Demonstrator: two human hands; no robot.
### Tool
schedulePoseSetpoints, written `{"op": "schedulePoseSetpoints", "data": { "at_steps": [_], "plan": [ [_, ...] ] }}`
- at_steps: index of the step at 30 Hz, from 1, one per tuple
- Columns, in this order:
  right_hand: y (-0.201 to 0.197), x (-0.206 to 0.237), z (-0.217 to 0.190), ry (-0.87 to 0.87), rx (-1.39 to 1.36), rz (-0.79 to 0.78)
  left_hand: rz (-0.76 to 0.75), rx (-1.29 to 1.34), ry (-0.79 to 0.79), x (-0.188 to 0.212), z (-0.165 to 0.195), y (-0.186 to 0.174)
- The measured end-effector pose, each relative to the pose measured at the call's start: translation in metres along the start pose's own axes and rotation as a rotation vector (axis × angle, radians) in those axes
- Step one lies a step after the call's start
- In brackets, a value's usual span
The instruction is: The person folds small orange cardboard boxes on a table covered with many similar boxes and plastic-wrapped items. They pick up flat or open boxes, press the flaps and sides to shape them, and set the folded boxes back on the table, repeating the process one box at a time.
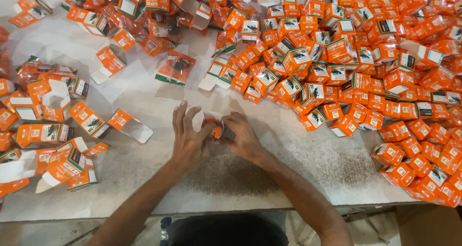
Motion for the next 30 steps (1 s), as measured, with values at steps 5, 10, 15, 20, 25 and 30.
{"op": "schedulePoseSetpoints", "data": {
  "at_steps": [5, 10, 15, 20, 25, 30],
  "plan": [
    [0.001, -0.005, -0.014, -0.017, -0.009, -0.024, 0.018, 0.194, -0.232, -0.006, -0.010, 0.001],
    [0.003, -0.002, -0.020, -0.027, 0.026, 0.016, -0.135, 0.702, -0.804, 0.012, -0.056, 0.043],
    [0.009, 0.006, -0.017, 0.088, -0.070, 0.130, -0.169, 0.912, -0.782, 0.012, -0.067, 0.068],
    [0.002, 0.006, -0.028, -0.017, 0.007, 0.155, -0.134, 1.000, -0.732, 0.008, -0.065, 0.069],
    [0.012, 0.008, -0.064, -0.323, 0.568, 0.106, -0.188, 1.072, -0.810, 0.013, -0.064, 0.067],
    [0.015, 0.004, -0.064, -0.302, 0.684, 0.041, -0.265, 0.860, -0.649, 0.000, -0.064, 0.057]
  ]
}}
Point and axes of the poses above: each hand's wrist, its own x-axis away from the middle knuckle, its own y-axis out of the palm, z = x × y, the point moved 7 cm from there along -x, towards the middle knuckle
